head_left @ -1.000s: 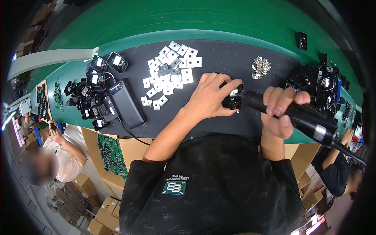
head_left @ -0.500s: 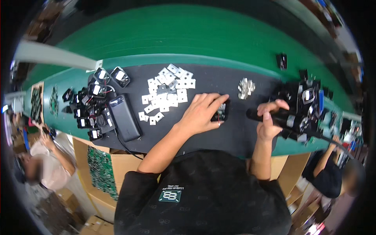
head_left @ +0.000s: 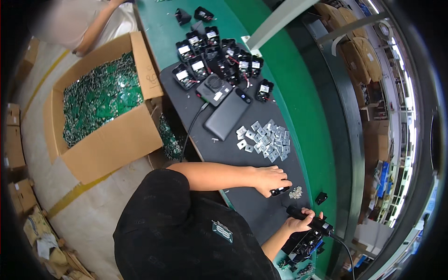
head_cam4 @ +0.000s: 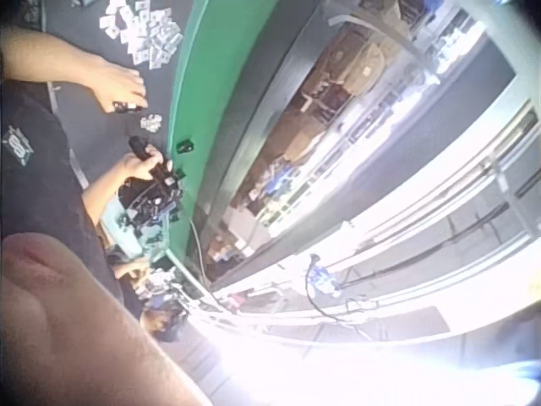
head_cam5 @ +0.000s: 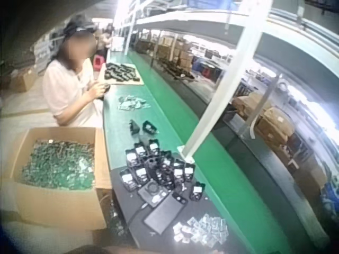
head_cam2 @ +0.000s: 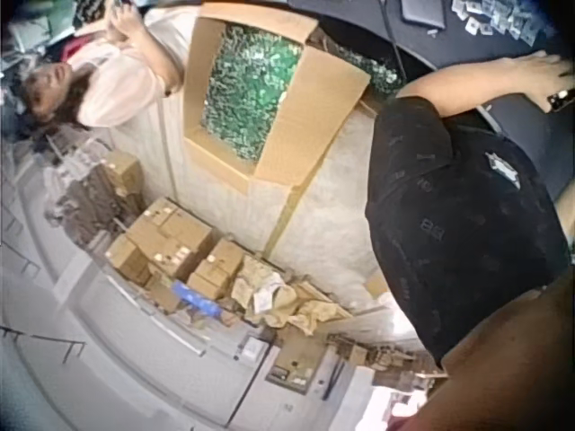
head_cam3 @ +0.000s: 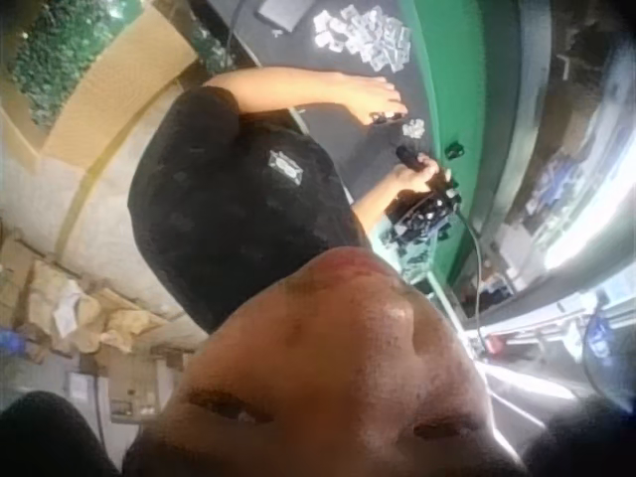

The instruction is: Assemble small electronic housings by inserting components and driving screws using an electric screwdriver.

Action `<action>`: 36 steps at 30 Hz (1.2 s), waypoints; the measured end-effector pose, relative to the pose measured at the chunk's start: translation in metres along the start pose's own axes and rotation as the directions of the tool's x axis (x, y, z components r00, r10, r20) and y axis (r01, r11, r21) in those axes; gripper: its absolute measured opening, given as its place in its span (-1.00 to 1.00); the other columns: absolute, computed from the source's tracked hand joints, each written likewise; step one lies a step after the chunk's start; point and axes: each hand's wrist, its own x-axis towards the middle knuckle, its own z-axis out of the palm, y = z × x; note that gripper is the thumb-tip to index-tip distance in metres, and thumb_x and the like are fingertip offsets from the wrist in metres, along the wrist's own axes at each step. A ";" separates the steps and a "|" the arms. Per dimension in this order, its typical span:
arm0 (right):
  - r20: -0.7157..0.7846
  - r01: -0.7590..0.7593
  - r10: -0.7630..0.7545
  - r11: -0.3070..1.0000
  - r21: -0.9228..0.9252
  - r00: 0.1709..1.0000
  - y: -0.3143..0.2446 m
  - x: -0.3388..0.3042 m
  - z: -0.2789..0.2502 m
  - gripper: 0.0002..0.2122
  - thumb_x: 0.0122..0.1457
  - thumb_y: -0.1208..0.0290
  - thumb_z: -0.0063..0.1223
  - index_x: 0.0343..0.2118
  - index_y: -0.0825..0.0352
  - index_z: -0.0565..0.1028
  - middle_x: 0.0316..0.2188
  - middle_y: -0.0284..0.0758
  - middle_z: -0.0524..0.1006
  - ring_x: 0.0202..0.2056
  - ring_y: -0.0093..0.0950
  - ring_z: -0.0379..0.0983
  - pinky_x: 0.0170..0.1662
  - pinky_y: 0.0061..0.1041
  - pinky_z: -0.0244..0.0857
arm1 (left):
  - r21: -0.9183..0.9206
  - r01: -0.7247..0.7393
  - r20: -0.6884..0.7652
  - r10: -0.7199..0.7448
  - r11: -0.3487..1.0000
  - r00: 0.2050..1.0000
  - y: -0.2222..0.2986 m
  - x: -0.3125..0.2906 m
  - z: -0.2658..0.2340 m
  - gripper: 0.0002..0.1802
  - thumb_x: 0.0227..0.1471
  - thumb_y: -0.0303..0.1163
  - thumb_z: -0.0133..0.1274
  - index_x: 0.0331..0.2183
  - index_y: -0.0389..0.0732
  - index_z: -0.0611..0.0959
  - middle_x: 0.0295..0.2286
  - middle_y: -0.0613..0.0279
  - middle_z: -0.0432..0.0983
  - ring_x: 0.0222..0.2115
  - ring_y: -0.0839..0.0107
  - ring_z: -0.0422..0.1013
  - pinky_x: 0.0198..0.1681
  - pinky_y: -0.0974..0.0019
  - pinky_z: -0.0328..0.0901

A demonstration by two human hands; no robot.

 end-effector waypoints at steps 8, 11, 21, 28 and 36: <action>-0.114 0.032 -0.037 0.998 -0.048 0.993 -0.006 -0.003 0.010 -0.61 0.05 0.49 -0.03 -0.04 0.40 0.20 -0.65 -0.41 0.32 -0.60 -0.60 0.21 -0.44 -0.61 0.17 | 0.031 0.019 -0.204 -0.013 0.999 0.979 0.011 -0.032 -0.061 -0.27 -0.36 -0.25 0.24 -0.09 -0.27 0.37 -0.24 0.06 0.37 -0.16 0.15 0.31 -0.12 0.13 0.19; -0.167 0.046 -0.052 0.998 -0.043 0.985 -0.002 -0.004 -0.003 -0.62 0.08 0.48 -0.03 -0.02 0.35 0.21 -0.61 -0.40 0.34 -0.56 -0.59 0.24 -0.42 -0.60 0.21 | 0.123 0.107 -0.396 -0.050 0.987 0.917 0.007 -0.050 -0.122 -0.24 -0.36 -0.19 0.24 -0.08 -0.31 0.36 -0.19 -0.05 0.36 -0.16 0.04 0.31 -0.11 0.05 0.19; -0.278 0.007 0.005 0.999 0.042 0.961 0.000 -0.011 -0.021 -0.66 0.13 0.43 -0.03 -0.04 0.32 0.24 -0.57 -0.37 0.38 -0.53 -0.56 0.29 -0.37 -0.54 0.25 | 0.382 0.806 -0.793 -0.287 0.452 0.537 -0.084 -0.052 -0.297 -0.33 -0.34 -0.04 0.20 -0.24 -0.33 0.44 -0.29 -0.09 0.42 -0.22 -0.01 0.35 -0.12 0.02 0.21; -0.296 0.002 0.014 0.999 0.051 0.955 -0.002 -0.016 -0.019 -0.67 0.14 0.41 -0.02 -0.05 0.32 0.25 -0.56 -0.35 0.40 -0.52 -0.52 0.29 -0.34 -0.47 0.28 | 0.416 0.885 -0.567 -0.700 0.211 0.433 -0.130 -0.031 -0.329 -0.18 -0.32 0.11 0.18 -0.09 -0.28 0.41 -0.14 -0.03 0.43 -0.06 0.05 0.32 0.01 0.06 0.14; -0.310 0.008 0.000 1.000 0.023 0.951 -0.002 -0.004 -0.010 -0.61 0.10 0.42 0.02 -0.04 0.38 0.20 -0.58 -0.35 0.37 -0.54 -0.55 0.26 -0.39 -0.48 0.23 | 0.433 0.892 -0.444 -0.831 0.128 0.335 -0.142 -0.022 -0.340 -0.02 -0.40 0.32 0.15 -0.08 -0.27 0.44 -0.11 -0.02 0.44 -0.06 0.11 0.35 0.10 -0.18 -0.08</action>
